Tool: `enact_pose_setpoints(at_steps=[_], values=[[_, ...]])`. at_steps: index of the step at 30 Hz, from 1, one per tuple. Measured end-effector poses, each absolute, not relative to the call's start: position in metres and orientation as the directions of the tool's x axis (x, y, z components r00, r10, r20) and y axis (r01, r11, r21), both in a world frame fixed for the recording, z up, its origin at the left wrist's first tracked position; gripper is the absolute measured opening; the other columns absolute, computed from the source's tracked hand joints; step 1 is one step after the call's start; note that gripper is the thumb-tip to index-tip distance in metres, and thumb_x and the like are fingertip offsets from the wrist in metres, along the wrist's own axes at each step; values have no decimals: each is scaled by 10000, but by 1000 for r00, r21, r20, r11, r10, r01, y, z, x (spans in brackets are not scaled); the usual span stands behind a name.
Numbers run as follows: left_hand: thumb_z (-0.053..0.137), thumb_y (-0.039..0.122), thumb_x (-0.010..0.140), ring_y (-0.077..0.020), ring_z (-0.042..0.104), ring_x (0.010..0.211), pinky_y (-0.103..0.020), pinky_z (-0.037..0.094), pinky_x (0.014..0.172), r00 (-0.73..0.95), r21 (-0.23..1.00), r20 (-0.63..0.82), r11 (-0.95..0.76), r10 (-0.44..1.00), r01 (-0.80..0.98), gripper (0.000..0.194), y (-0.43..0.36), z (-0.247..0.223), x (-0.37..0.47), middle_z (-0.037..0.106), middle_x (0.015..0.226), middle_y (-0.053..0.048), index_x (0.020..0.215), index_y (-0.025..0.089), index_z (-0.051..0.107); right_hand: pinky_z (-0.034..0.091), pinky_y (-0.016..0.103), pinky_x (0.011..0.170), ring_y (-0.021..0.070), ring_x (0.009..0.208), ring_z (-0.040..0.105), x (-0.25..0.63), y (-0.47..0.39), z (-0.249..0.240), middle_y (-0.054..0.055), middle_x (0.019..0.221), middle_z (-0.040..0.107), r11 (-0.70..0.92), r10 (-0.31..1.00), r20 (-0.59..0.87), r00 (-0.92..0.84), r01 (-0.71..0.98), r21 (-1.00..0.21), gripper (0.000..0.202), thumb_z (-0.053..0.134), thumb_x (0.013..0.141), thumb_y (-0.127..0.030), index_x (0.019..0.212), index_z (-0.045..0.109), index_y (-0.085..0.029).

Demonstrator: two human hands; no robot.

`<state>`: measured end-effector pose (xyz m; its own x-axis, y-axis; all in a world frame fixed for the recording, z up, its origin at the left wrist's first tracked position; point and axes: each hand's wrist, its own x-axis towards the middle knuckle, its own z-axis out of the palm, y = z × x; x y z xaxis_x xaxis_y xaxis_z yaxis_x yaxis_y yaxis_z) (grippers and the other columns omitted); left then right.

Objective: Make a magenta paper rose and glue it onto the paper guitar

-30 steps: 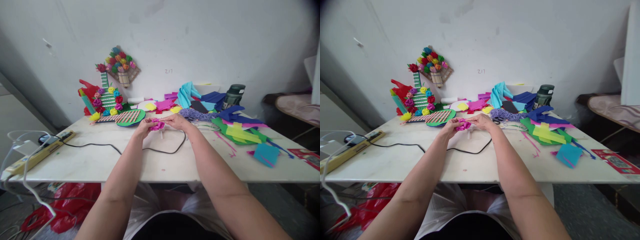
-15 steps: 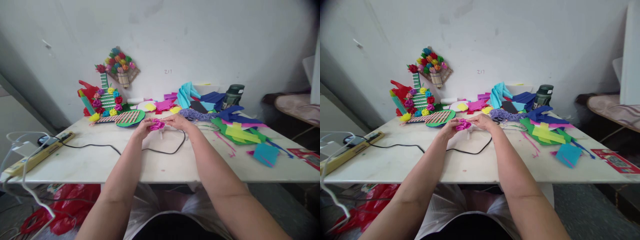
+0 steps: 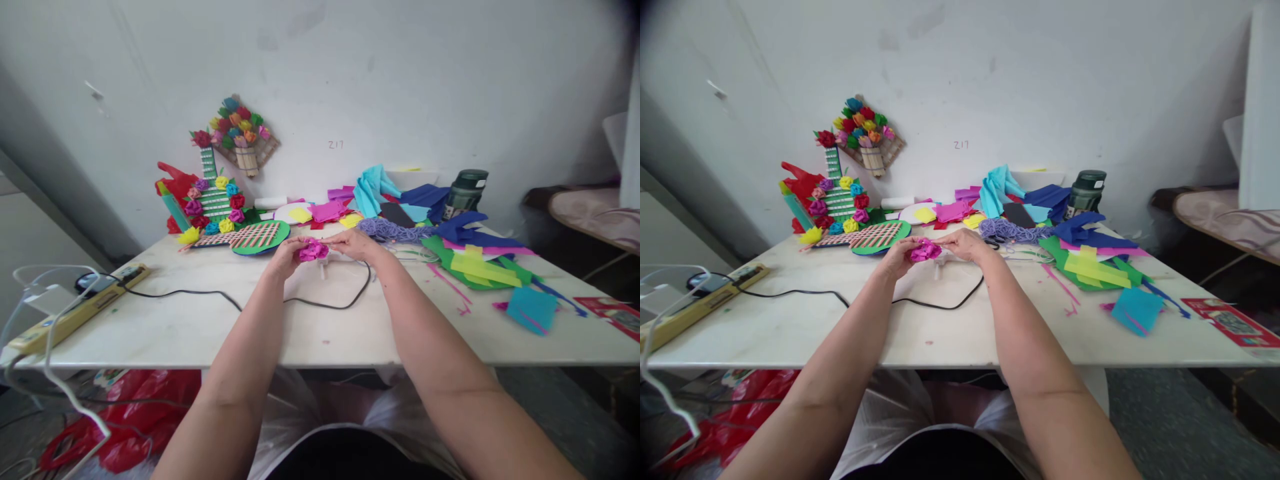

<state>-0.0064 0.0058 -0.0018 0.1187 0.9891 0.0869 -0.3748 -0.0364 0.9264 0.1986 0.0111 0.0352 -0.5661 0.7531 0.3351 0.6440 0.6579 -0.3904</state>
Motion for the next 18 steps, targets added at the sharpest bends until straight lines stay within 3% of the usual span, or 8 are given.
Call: enact_pose_setpoints(at_steps=[6, 11, 18], values=[[610, 73, 576, -119, 596, 523, -211, 478, 498, 107, 936, 77, -35, 991, -349, 155, 2, 2, -5, 654, 648, -47, 727, 105, 631, 465, 218, 808, 150, 967, 671, 198, 6, 41, -2, 1059, 727, 649, 760, 318, -567, 689, -323, 339, 578, 837, -186, 1127, 689, -321], [669, 180, 634, -112, 577, 513, -207, 453, 474, 77, 939, 91, -60, 993, -338, 117, -1, 1, -3, 631, 632, -26, 717, 120, 612, 449, 205, 766, 144, 946, 671, 196, 4, 44, 1, 1047, 732, 649, 758, 311, -573, 710, -274, 324, 584, 845, -207, 1129, 688, -324], [744, 188, 591, -116, 594, 508, -223, 480, 506, 64, 950, 116, -92, 991, -299, 198, -1, 0, -2, 636, 621, -32, 706, 114, 600, 432, 211, 744, 145, 902, 666, 191, -3, 49, -2, 1030, 739, 666, 732, 305, -609, 734, -133, 328, 558, 870, -220, 1154, 675, -335]])
